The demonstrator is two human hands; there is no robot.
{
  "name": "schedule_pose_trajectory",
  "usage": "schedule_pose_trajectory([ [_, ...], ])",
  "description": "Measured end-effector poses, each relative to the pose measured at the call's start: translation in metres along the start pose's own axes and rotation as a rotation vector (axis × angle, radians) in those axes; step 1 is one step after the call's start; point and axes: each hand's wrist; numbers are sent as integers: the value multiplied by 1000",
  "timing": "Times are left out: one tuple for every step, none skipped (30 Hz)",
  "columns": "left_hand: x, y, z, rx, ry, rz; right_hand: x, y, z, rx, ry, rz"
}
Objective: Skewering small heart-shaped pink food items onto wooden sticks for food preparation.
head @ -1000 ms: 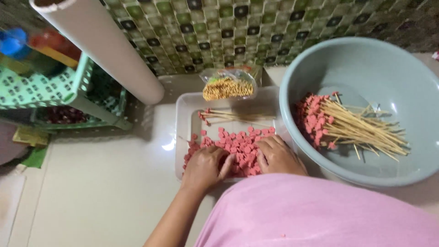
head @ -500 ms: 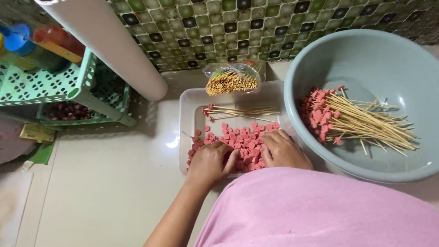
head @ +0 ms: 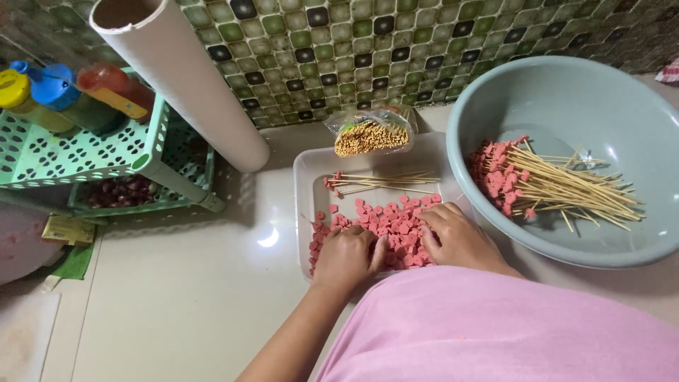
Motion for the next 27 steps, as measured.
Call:
schedule_pose_trajectory([
  [0, 0, 0, -5, -7, 5, 0, 0, -1, 3, -3, 9],
  [1, 0, 0, -10, -14, 11, -1, 1, -3, 7, -6, 19],
  [1, -1, -1, -11, -14, 10, -1, 3, -5, 6, -7, 20],
  [0, -2, -2, -13, -27, 13, -1, 5, -7, -2, -23, 16],
  [1, -4, -2, -12, -37, 18, 0, 8, -9, -9, -39, 8],
  [1, -5, -3, -10, -36, 18, 4, 7, -10, -9, -38, 6],
  [0, -6, -5, -15, -34, 24, 9, 7, -10, 22, -58, 8],
  [0, -8, -6, -20, -31, 31, 14, 6, -10, 53, -78, 9],
  [1, -9, -6, -20, -36, 29, 26, -4, -10, 55, -81, 10],
  [1, -10, -6, -32, -19, 31, 38, -13, -9, 37, -123, -15],
  [0, -10, -6, -44, -6, 32, 49, -22, -8, 22, -166, -39],
  [4, -13, -6, -45, -14, 30, 68, -30, -12, 27, -172, -35],
  [3, -14, -7, -29, -3, 21, 84, -37, -14, -25, -222, -82],
  [2, -15, -7, -13, 9, 12, 100, -43, -16, -76, -271, -129],
  [1, -13, -7, -15, -5, 13, 111, -42, -22, -67, -278, -121],
  [1, -12, -8, -9, -3, -3, 123, -42, -26, -124, -278, -85],
  [1, -12, -8, -2, 4, -18, 135, -42, -32, -184, -275, -53],
  [1, -14, -9, -2, -4, -17, 140, -44, -31, -178, -279, -49],
  [1, -16, -10, -7, 0, -14, 145, -45, -32, -246, -234, 53],
  [1, -19, -11, -11, 4, -11, 151, -47, -32, -314, -188, 154],
  [1, -18, -10, -9, -1, -11, 156, -49, -29, -310, -191, 154],
  [1, -17, -8, -6, 8, -12, 161, -51, -26, -399, -221, 129],
  [2, -16, -7, -3, 19, -13, 167, -54, -24, -490, -248, 102],
  [3, -18, -7, -1, 17, -13, 172, -49, -26, -487, -250, 101],
  [4, -19, -7, -5, 13, -16, 176, -45, -29, -504, -302, 40],
  [4, -19, -8, -10, 9, -19, 179, -40, -33, -521, -353, -22],
  [4, -18, -8, -11, 12, -15, 181, -34, -34, -522, -348, -20],
])
Point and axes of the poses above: each hand's wrist, its own x-axis towards the middle knuckle, its own y-axis out of the palm, z = x × y, and after that the axes turned 2 degrees about -x, right-handed
